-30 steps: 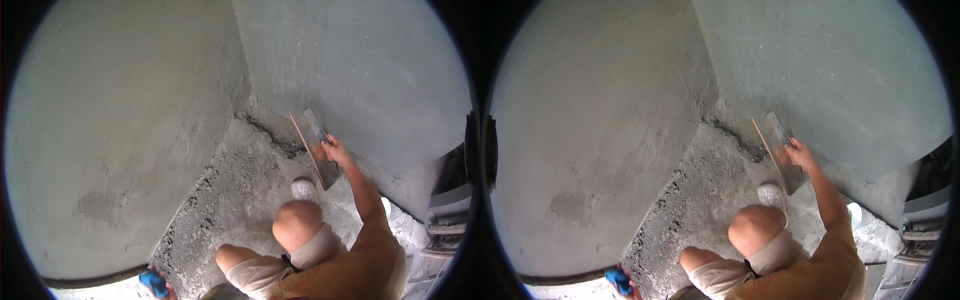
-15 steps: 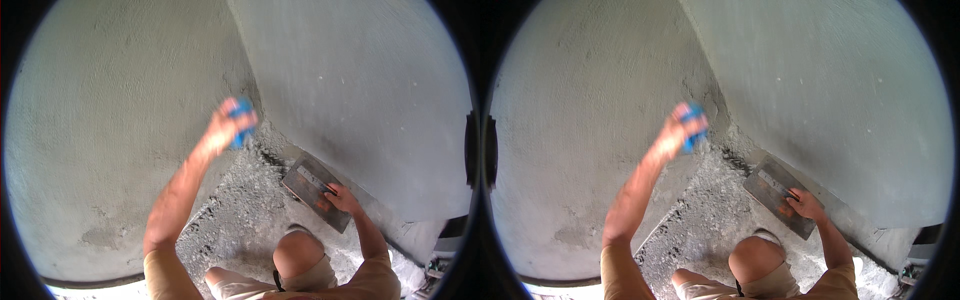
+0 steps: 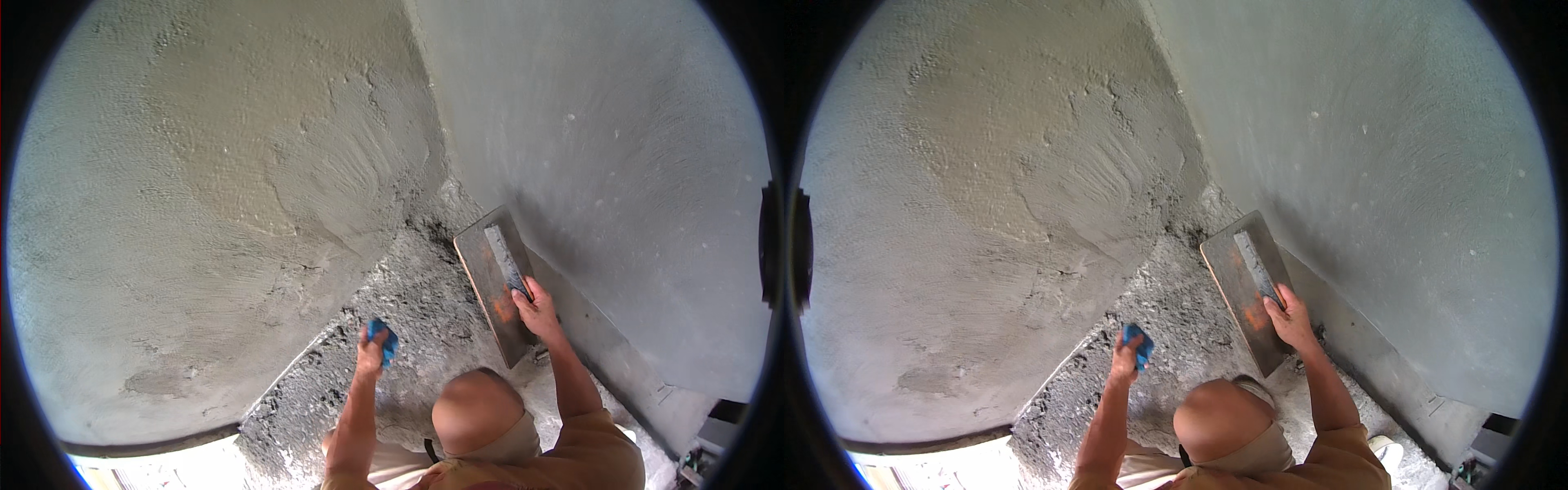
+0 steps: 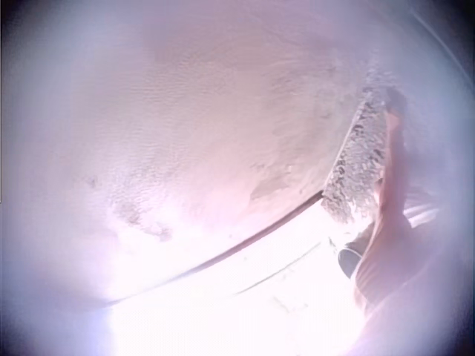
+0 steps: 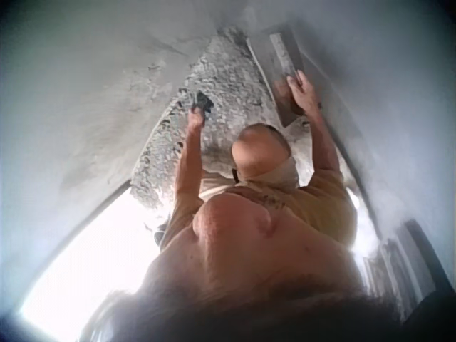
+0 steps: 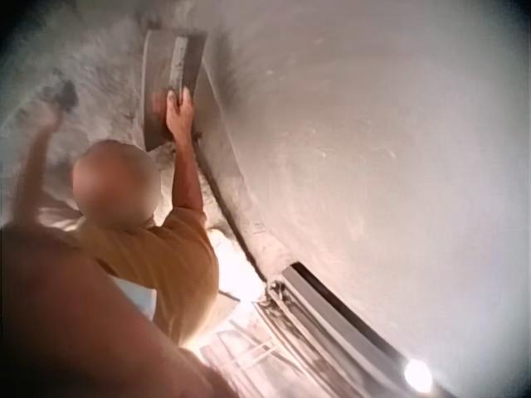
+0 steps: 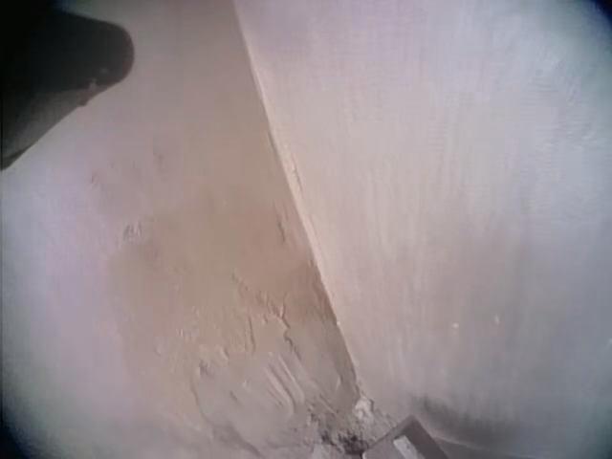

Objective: The person smooths plaster on a wall using a float, applies water to the wall with a sponge dipped into a bucket, and continues smoothing the wall surface with the float.

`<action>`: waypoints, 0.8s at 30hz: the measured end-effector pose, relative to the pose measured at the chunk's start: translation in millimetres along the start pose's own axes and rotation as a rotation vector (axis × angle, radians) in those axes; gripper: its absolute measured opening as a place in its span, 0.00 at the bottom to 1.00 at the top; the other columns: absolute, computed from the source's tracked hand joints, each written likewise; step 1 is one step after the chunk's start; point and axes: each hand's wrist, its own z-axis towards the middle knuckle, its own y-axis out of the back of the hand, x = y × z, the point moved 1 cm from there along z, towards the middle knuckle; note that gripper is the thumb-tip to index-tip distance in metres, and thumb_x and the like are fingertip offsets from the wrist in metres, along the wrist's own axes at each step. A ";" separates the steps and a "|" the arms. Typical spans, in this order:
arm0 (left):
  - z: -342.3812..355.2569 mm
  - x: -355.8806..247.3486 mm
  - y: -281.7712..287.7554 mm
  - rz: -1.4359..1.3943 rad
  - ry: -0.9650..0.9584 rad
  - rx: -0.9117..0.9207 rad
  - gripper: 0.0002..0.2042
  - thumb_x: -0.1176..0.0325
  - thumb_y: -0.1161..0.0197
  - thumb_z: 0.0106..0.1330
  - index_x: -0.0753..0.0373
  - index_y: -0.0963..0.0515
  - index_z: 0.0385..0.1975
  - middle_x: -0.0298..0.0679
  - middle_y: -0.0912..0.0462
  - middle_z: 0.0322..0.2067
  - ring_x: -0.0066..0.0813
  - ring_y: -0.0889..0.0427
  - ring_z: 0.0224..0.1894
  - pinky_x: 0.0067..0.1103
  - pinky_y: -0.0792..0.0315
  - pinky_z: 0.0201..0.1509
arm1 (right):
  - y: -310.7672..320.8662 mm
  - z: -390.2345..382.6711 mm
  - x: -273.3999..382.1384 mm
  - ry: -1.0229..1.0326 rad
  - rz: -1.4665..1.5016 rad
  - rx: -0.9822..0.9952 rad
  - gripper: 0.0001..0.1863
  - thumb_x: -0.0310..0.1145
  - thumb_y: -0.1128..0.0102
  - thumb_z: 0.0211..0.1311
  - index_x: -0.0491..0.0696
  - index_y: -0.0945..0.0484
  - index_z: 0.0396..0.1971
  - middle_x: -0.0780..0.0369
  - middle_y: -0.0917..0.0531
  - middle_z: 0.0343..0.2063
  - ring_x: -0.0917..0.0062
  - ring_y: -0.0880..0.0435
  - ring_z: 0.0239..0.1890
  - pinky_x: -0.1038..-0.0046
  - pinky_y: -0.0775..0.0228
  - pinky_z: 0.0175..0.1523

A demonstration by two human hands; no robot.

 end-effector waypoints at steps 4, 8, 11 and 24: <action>-6.8 -12.6 -45.1 0.336 0.061 0.286 0.17 0.63 0.30 0.63 0.62 0.23 0.49 0.36 0.18 0.35 0.25 0.18 0.36 0.24 0.23 0.39 | 3.9 -15.7 -18.5 0.061 -0.149 0.038 0.15 0.37 0.41 0.70 0.41 0.24 0.47 0.62 0.22 0.27 0.81 0.27 0.31 0.76 0.31 0.40; -6.4 -149.3 -175.3 0.779 -0.158 0.347 0.17 0.54 0.29 0.63 0.61 0.25 0.34 0.34 0.24 0.28 0.25 0.24 0.35 0.27 0.27 0.40 | 34.1 -31.8 -45.7 0.038 -0.223 -0.009 0.15 0.37 0.40 0.70 0.40 0.24 0.44 0.60 0.22 0.26 0.80 0.27 0.30 0.75 0.31 0.38; 42.0 -242.4 -198.7 -0.005 -0.588 0.020 0.12 0.57 0.38 0.68 0.59 0.26 0.31 0.29 0.26 0.23 0.20 0.30 0.25 0.24 0.35 0.27 | 31.5 -8.9 -30.2 0.037 -0.127 -0.006 0.13 0.37 0.40 0.69 0.42 0.23 0.43 0.61 0.21 0.28 0.81 0.26 0.32 0.76 0.31 0.40; -59.0 -9.7 76.5 -0.009 -0.033 -0.568 0.26 0.58 0.27 0.59 0.63 0.28 0.53 0.35 0.21 0.36 0.25 0.22 0.34 0.23 0.26 0.37 | -109.2 269.4 350.7 1.028 0.107 -0.282 0.21 0.45 0.41 0.71 0.43 0.25 0.51 0.55 0.14 0.33 0.72 0.14 0.37 0.68 0.24 0.42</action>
